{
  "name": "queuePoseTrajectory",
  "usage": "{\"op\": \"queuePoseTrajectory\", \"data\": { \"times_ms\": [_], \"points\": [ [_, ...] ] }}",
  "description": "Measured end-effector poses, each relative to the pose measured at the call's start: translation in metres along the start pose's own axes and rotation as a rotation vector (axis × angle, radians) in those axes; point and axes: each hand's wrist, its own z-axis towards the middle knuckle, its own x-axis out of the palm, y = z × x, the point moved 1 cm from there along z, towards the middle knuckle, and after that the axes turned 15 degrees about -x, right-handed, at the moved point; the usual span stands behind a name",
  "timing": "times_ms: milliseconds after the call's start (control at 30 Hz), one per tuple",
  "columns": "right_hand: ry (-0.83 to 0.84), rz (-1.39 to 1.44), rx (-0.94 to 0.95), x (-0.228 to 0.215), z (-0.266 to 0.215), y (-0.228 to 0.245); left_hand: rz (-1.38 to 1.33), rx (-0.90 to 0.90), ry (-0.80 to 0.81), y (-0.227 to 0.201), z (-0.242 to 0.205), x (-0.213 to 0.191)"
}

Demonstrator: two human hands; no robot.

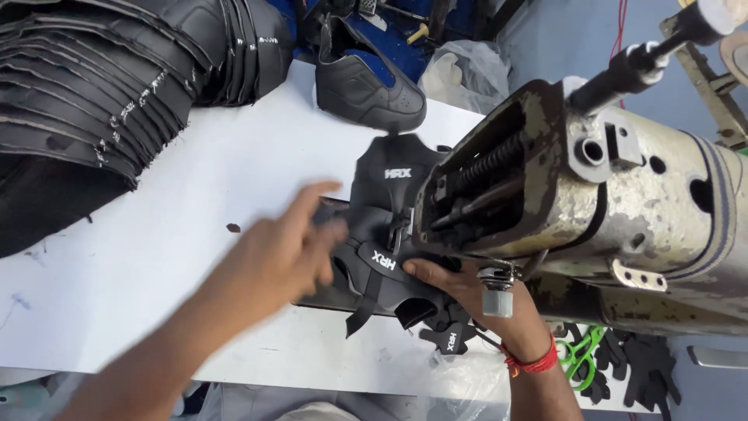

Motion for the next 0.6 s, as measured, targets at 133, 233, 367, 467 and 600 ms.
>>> {"op": "queuePoseTrajectory", "data": {
  "times_ms": [133,233,367,467,600],
  "points": [
    [0.015,0.001,-0.095,-0.005,0.012,0.025,-0.351,-0.022,0.360,0.010,-0.016,0.036],
    [-0.053,-0.038,-0.067,0.003,0.006,0.012,-0.380,0.012,0.306,-0.008,-0.021,0.046],
    [-0.093,-0.019,-0.213,0.010,-0.006,-0.005,-0.328,-0.071,0.152,-0.009,-0.020,0.058],
    [-0.110,0.014,-0.185,0.007,-0.006,0.013,-0.370,-0.044,0.145,-0.006,-0.016,0.059],
    [-0.189,0.186,0.117,0.013,-0.011,0.021,-0.286,0.048,0.134,0.014,0.006,0.064]
  ]
}}
